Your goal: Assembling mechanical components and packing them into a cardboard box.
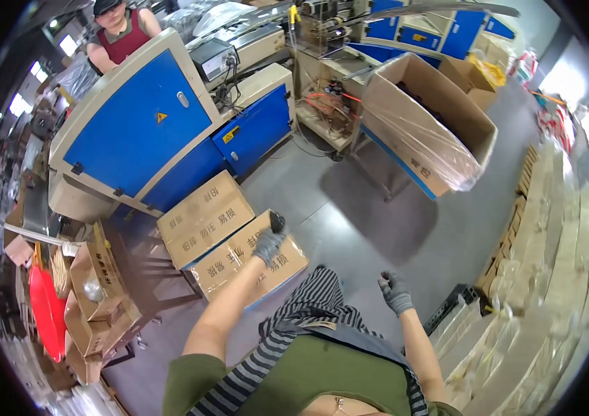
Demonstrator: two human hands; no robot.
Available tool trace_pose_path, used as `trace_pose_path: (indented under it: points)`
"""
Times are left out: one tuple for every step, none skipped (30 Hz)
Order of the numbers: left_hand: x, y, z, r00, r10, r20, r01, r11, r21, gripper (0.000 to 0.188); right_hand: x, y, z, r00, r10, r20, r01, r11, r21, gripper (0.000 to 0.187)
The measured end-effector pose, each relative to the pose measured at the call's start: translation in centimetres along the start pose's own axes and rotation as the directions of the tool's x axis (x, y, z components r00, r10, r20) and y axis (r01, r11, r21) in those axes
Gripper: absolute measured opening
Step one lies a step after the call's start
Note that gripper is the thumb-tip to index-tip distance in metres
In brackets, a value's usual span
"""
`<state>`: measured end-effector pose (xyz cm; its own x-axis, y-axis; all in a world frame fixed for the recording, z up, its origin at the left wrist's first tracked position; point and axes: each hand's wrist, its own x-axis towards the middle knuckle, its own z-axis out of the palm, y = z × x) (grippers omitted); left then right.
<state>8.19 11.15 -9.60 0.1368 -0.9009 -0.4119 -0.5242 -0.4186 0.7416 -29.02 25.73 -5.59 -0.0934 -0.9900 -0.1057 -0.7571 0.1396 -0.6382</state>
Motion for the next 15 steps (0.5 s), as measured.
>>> trace_pose_path:
  points:
    - [3.9, 0.3, -0.4, 0.969, 0.176, -0.174, -0.167, 0.984, 0.066, 0.035, 2.9, -0.3, -0.7, 0.998, -0.021, 0.060, 0.024, 0.999, -0.048, 0.021]
    - [6.8, 3.4, -1.2, 0.975, 0.135, -0.178, -0.111, 0.984, 0.140, 0.030, 4.9, 0.0, -1.5, 0.998, -0.001, 0.060, 0.004, 0.999, -0.053, 0.021]
    - [13.1, -3.7, -4.8, 0.980, 0.011, -0.197, 0.026, 0.982, 0.188, 0.029, 7.9, -2.1, -1.1, 0.991, -0.121, 0.064, 0.121, 0.993, 0.001, 0.023]
    - [17.2, -6.4, -7.7, 0.948, 0.257, -0.187, -0.093, 0.786, 0.611, 0.030, 10.8, -2.8, -1.0, 0.982, -0.187, 0.037, 0.186, 0.982, 0.033, 0.024]
    - [20.9, -4.5, -8.2, 0.916, 0.132, -0.379, 0.090, 0.853, 0.514, 0.032, 12.6, -2.0, -1.2, 0.981, -0.180, 0.069, 0.183, 0.982, -0.046, 0.024]
    - [24.3, -5.4, -11.0, 0.891, 0.043, -0.452, 0.200, 0.857, 0.475, 0.034, 14.0, -2.6, -1.4, 0.980, -0.088, 0.176, 0.103, 0.992, -0.079, 0.023]
    - [27.4, -1.5, -9.8, 0.916, 0.061, -0.397, 0.153, 0.860, 0.486, 0.032, 14.7, -1.3, -1.8, 0.970, 0.080, 0.228, -0.042, 0.985, -0.168, 0.023]
    - [30.8, -1.4, -12.0, 0.922, 0.018, -0.386, 0.202, 0.829, 0.521, 0.028, 15.5, 1.4, -0.8, 0.956, 0.103, 0.273, -0.018, 0.955, -0.297, 0.026]
    - [33.6, -2.0, -13.5, 0.882, 0.004, -0.471, 0.289, 0.785, 0.548, 0.028, 16.9, 2.1, -1.1, 0.880, 0.244, 0.407, -0.091, 0.928, -0.360, 0.030]
    - [36.7, -0.1, -13.0, 0.897, 0.014, -0.442, 0.285, 0.746, 0.602, 0.031, 16.9, 4.8, -1.0, 0.915, 0.207, 0.346, -0.079, 0.934, -0.348, 0.032]
    - [39.3, 0.5, -13.7, 0.891, -0.021, -0.454, 0.309, 0.760, 0.571, 0.033, 17.2, 7.1, -0.6, 0.911, 0.239, 0.335, -0.062, 0.885, -0.462, 0.030]
    - [41.6, 0.5, -14.3, 0.884, -0.065, -0.464, 0.341, 0.768, 0.542, 0.036, 19.1, 6.9, -0.8, 0.834, 0.374, 0.406, -0.128, 0.847, -0.516, 0.029]
    - [43.8, 1.0, -14.3, 0.888, -0.086, -0.452, 0.347, 0.771, 0.535, 0.036, 20.8, 6.8, -1.0, 0.733, 0.507, 0.454, -0.191, 0.794, -0.577, 0.029]
    - [46.0, 1.4, -14.6, 0.878, -0.179, -0.445, 0.388, 0.810, 0.440, 0.036, 21.9, 8.6, -0.7, 0.766, 0.419, 0.487, -0.146, 0.852, -0.503, 0.029]
    - [47.9, 0.8, -15.4, 0.857, -0.272, -0.438, 0.439, 0.830, 0.344, 0.037, 24.2, 8.7, -0.5, 0.764, 0.411, 0.497, -0.150, 0.863, -0.483, 0.029]
